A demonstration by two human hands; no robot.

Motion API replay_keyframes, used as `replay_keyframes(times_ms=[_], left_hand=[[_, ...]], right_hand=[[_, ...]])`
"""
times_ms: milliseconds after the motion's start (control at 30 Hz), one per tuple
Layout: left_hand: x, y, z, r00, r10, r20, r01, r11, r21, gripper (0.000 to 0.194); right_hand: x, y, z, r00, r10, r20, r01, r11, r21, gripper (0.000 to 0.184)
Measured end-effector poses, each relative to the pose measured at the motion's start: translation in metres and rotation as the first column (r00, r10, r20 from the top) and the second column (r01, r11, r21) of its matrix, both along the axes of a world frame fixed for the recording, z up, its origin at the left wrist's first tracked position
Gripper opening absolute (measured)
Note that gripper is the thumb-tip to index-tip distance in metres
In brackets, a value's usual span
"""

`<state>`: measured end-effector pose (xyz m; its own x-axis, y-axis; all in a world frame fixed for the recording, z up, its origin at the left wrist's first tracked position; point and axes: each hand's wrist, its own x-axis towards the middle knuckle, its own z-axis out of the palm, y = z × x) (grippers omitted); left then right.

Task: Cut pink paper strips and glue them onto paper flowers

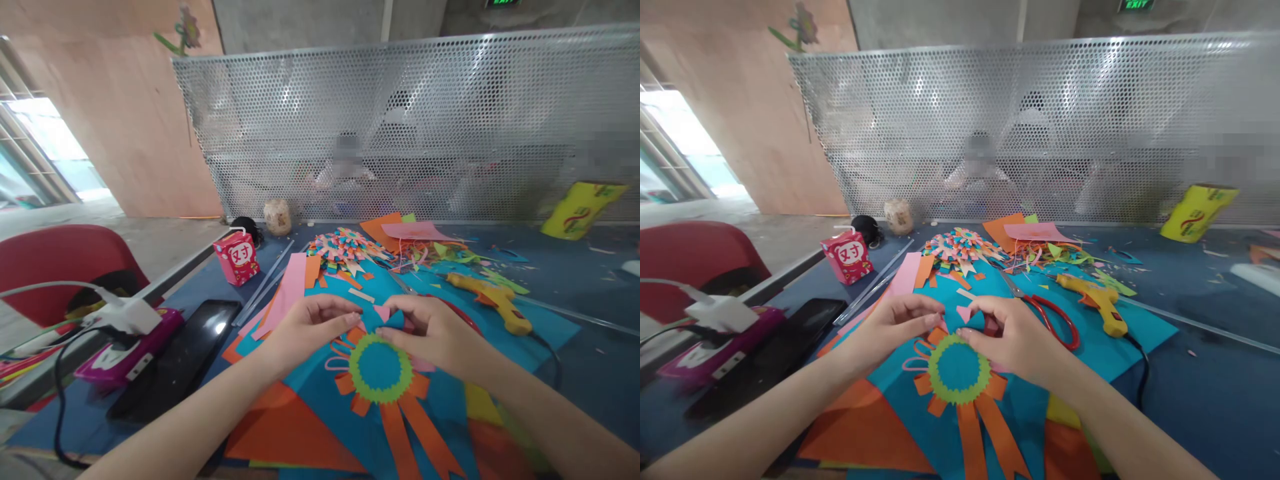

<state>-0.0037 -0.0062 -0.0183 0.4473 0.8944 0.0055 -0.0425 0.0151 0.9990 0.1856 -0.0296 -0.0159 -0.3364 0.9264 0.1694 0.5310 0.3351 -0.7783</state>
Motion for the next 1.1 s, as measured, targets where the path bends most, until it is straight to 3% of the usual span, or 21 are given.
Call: replay_keyframes(times_ms=[467, 1100], left_hand=[[-0.0006, -0.0003, 0.003, 0.999, 0.022, -0.036, -0.021, 0.999, 0.033, 0.027], [-0.0026, 0.0017, -0.0009, 0.998, 0.033, -0.061, -0.03, 0.998, 0.048, 0.022]], right_hand=[[0.0011, -0.0013, 0.0017, 1.0, 0.014, -0.007, -0.014, 1.0, 0.008, 0.016], [0.0005, 0.0002, -0.0005, 1.0, 0.014, 0.005, -0.014, 1.0, -0.015, 0.019]])
